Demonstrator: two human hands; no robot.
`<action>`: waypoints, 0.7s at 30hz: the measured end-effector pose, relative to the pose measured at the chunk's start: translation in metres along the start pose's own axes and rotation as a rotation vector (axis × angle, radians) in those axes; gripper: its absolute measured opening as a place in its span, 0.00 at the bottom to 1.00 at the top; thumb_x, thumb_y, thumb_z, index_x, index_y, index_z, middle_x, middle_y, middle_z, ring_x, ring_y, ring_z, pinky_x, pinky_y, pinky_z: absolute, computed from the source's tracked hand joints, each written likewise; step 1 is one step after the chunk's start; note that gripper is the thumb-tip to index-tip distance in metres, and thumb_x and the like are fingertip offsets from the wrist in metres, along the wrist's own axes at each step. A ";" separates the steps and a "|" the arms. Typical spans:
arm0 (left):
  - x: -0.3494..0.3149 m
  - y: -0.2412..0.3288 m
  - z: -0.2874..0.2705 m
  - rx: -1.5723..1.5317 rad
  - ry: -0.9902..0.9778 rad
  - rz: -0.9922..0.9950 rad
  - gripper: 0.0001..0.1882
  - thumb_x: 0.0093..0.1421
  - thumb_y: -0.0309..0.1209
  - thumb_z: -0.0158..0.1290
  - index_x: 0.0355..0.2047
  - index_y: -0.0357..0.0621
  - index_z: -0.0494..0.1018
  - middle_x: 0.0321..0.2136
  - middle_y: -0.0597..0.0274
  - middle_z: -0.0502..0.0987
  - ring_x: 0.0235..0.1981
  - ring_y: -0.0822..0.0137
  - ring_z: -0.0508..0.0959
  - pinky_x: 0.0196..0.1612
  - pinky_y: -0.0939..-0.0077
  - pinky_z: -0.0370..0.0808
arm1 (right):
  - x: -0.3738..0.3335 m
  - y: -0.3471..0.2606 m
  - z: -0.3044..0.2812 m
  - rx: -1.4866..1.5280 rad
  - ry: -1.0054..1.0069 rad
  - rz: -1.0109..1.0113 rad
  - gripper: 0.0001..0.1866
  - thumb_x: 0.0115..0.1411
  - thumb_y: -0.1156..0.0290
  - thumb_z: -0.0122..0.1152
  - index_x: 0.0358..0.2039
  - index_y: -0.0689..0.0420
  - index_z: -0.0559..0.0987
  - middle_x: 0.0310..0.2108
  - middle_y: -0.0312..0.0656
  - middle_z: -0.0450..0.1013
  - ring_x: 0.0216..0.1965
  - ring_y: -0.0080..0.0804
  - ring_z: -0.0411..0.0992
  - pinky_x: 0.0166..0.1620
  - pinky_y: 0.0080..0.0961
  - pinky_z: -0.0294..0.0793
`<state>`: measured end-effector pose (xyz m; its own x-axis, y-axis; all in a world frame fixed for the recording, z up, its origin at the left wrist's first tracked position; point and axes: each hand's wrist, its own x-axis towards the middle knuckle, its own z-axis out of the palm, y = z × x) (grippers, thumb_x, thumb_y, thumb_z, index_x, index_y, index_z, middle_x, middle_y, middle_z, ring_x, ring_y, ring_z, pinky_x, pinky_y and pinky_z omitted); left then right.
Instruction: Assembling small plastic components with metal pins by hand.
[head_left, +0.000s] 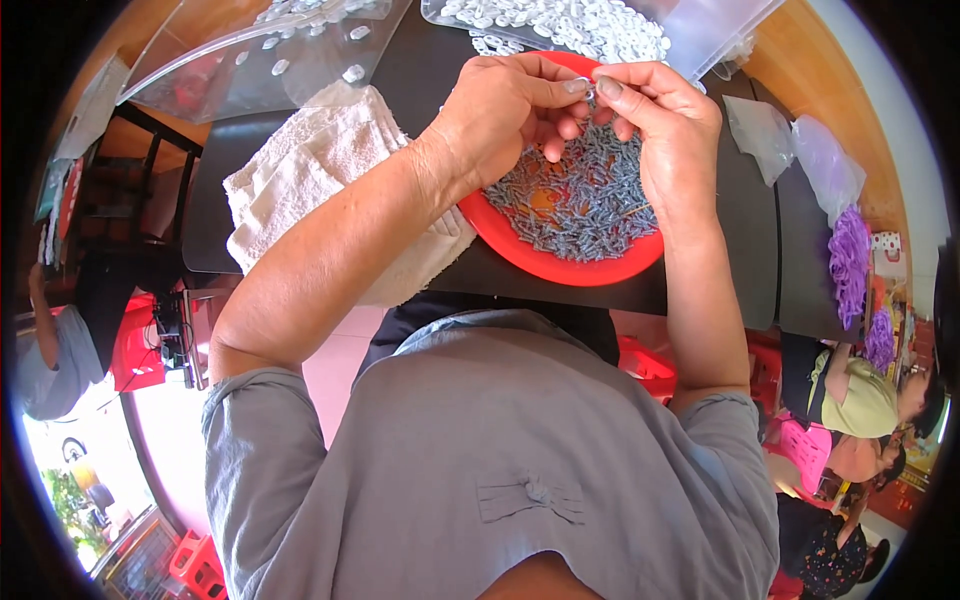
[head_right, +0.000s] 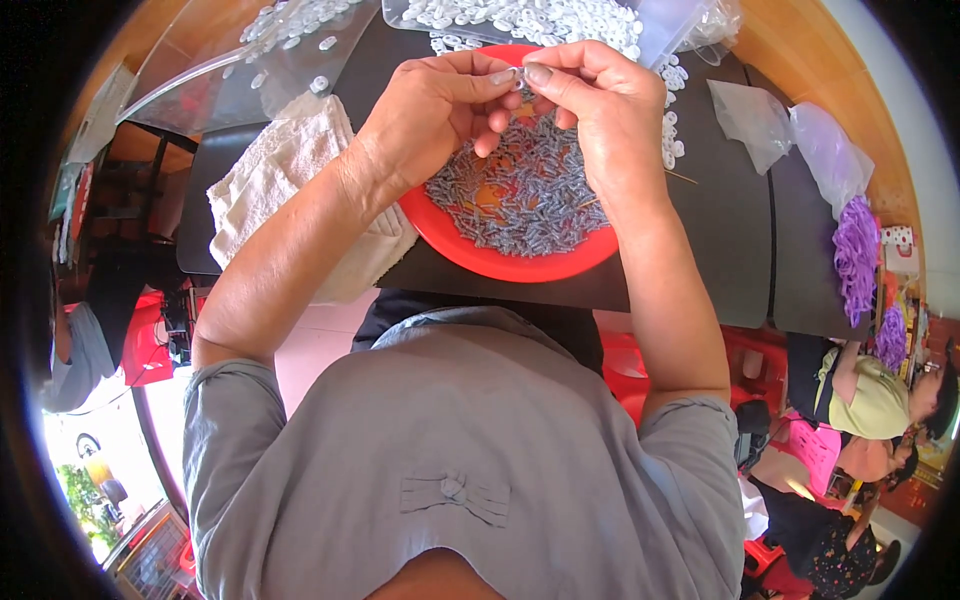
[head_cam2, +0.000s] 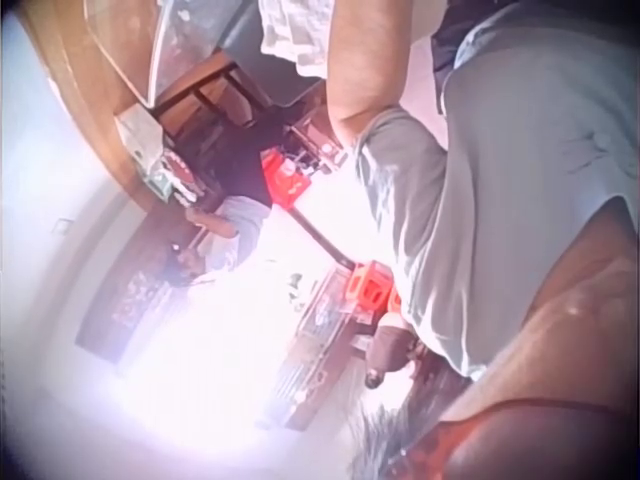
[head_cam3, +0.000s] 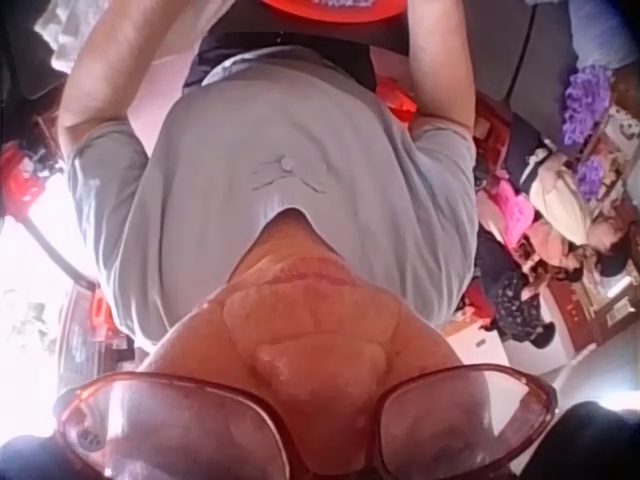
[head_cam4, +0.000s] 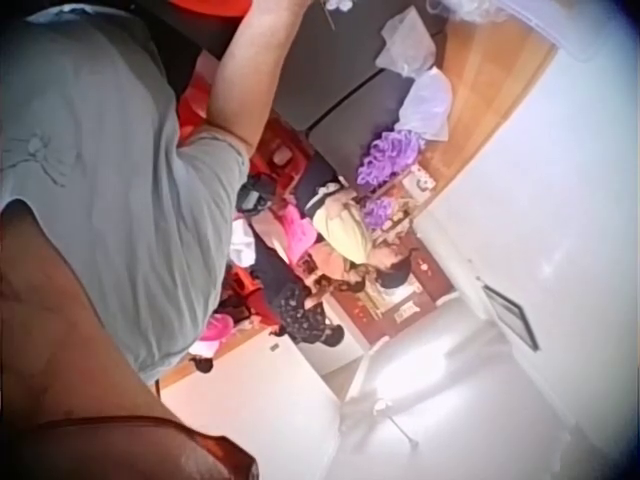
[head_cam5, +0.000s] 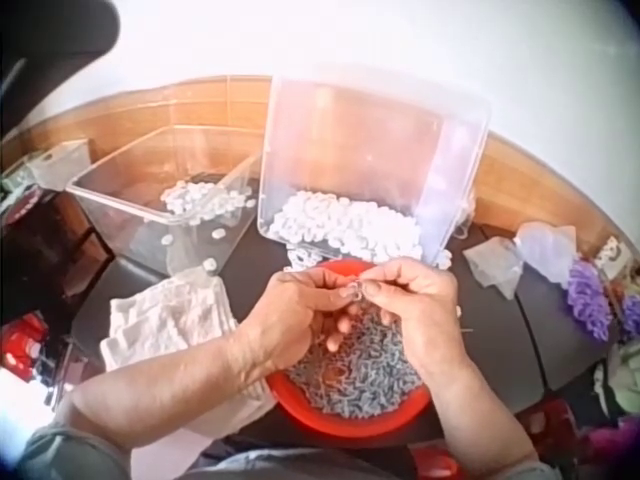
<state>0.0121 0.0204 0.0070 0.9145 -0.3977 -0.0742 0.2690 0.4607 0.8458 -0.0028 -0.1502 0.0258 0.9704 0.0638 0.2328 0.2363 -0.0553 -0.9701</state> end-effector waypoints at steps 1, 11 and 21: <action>0.000 -0.001 0.000 0.001 0.000 0.000 0.06 0.61 0.23 0.53 0.33 0.29 0.73 0.25 0.55 0.76 0.21 0.68 0.75 0.22 0.76 0.72 | 0.000 0.000 0.000 -0.009 0.005 0.003 0.07 0.57 0.78 0.61 0.36 0.65 0.81 0.28 0.37 0.75 0.27 0.20 0.70 0.30 0.15 0.63; 0.001 -0.003 0.000 0.029 0.029 0.014 0.05 0.60 0.22 0.53 0.33 0.29 0.73 0.24 0.55 0.76 0.20 0.68 0.75 0.20 0.76 0.73 | -0.004 0.009 0.001 -0.301 0.029 -0.157 0.06 0.59 0.76 0.60 0.37 0.60 0.81 0.29 0.32 0.76 0.28 0.15 0.71 0.29 0.13 0.67; -0.004 -0.007 0.010 0.159 0.175 0.106 0.04 0.59 0.22 0.54 0.30 0.31 0.73 0.20 0.59 0.76 0.17 0.73 0.73 0.15 0.80 0.69 | -0.007 0.015 0.012 -0.626 0.107 -0.579 0.03 0.58 0.80 0.59 0.34 0.62 0.77 0.27 0.38 0.77 0.27 0.22 0.73 0.33 0.20 0.72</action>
<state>0.0034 0.0109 0.0069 0.9772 -0.2039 -0.0593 0.1305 0.3563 0.9252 -0.0066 -0.1395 0.0084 0.6804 0.1590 0.7154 0.6488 -0.5847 -0.4871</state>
